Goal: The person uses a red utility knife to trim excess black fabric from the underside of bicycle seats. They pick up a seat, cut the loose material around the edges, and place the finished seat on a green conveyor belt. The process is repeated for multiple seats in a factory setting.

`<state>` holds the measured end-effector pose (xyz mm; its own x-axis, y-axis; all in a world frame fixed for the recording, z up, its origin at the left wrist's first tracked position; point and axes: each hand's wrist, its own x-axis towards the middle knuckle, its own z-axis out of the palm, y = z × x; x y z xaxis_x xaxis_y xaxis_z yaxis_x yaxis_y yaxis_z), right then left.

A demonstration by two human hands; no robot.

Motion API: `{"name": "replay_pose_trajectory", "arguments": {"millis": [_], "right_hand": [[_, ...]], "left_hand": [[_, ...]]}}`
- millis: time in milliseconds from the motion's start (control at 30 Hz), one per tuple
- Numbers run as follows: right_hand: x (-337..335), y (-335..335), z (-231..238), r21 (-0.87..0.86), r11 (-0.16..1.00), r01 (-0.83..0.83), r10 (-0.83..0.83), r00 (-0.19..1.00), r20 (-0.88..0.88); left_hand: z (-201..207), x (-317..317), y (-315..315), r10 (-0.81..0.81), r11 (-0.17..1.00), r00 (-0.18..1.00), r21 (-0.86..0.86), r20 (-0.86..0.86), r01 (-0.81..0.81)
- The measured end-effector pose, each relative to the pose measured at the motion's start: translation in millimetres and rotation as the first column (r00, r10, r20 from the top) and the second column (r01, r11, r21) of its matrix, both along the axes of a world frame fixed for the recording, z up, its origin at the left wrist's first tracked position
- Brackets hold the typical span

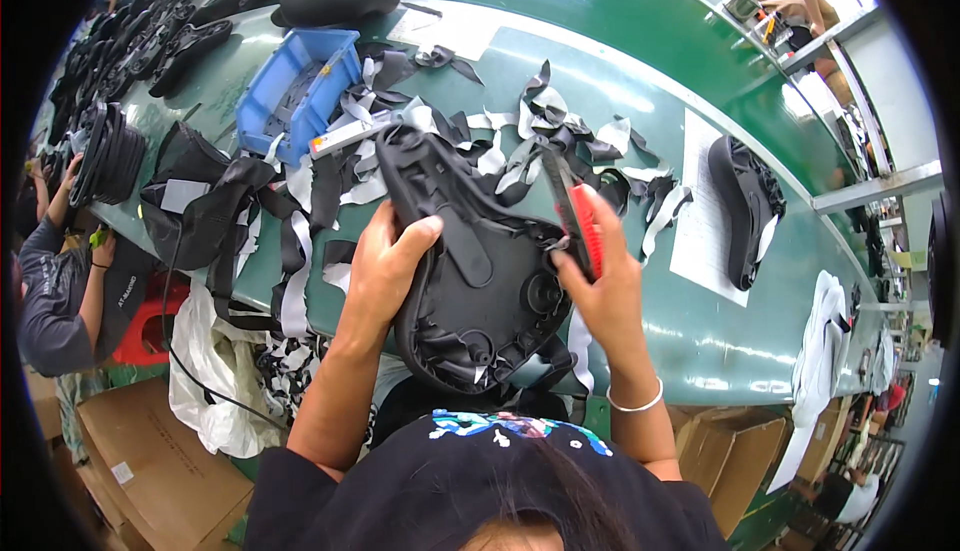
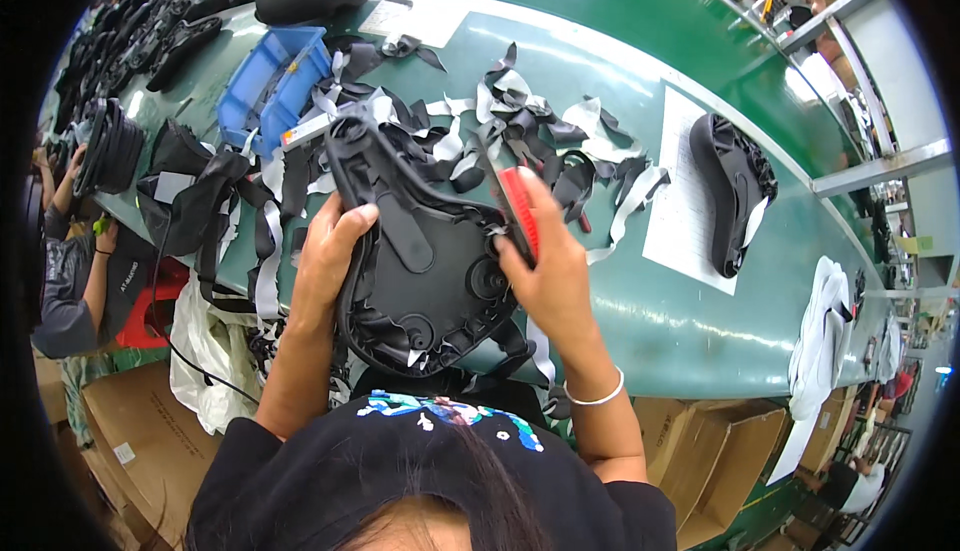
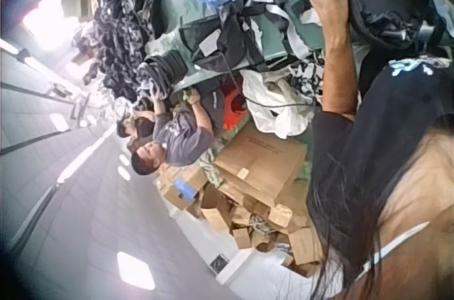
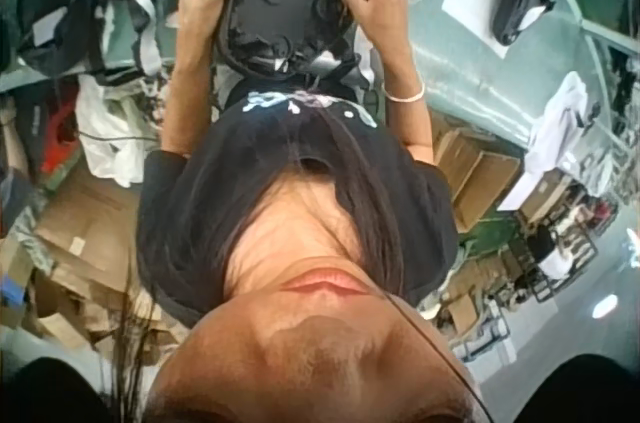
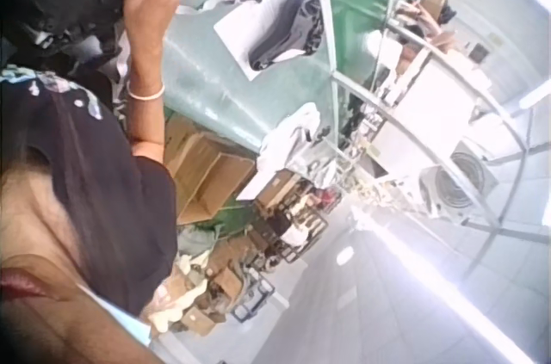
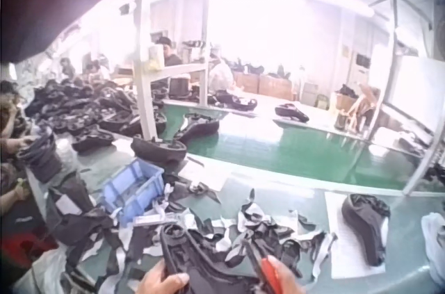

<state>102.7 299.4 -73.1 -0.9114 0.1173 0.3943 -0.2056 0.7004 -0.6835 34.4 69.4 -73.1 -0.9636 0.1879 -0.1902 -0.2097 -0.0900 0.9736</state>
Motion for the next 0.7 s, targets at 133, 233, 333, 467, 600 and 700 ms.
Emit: {"name": "replay_pose_trajectory", "arguments": {"millis": [133, 233, 333, 467, 600, 700], "right_hand": [[-0.2, 59.8, 7.1, -0.665, 0.717, 0.209, -0.127, 0.977, 0.171], [4.5, 24.9, 20.3, -0.534, 0.800, 0.273, -0.139, 0.950, 0.278], [12.9, -5.2, 29.6, -0.456, 0.887, -0.074, 0.172, 0.969, 0.178], [33.8, 40.4, 23.1, -0.157, 0.985, -0.066, 0.095, 0.977, 0.189], [32.6, 52.1, 16.7, -0.023, 0.998, -0.055, 0.058, 0.979, 0.194], [29.9, 46.0, 23.1, -0.210, 0.970, 0.123, -0.066, 0.964, 0.259]], "left_hand": [[-22.6, 6.4, -20.3, 0.084, 0.716, 0.885, -0.591, -0.457, -0.373], [15.0, -2.1, 10.1, -0.414, 0.667, 0.668, -0.706, -0.619, -0.240], [19.1, -13.7, 61.2, -0.634, 0.667, 0.486, -0.743, -0.601, -0.050], [-1.8, -47.1, 59.2, -0.689, 0.689, 0.528, -0.676, -0.498, 0.262], [6.5, -36.3, 68.6, -0.643, 0.701, 0.595, -0.684, -0.483, 0.203], [15.1, -25.8, 83.2, -0.661, 0.614, 0.542, -0.789, -0.519, -0.006]]}}
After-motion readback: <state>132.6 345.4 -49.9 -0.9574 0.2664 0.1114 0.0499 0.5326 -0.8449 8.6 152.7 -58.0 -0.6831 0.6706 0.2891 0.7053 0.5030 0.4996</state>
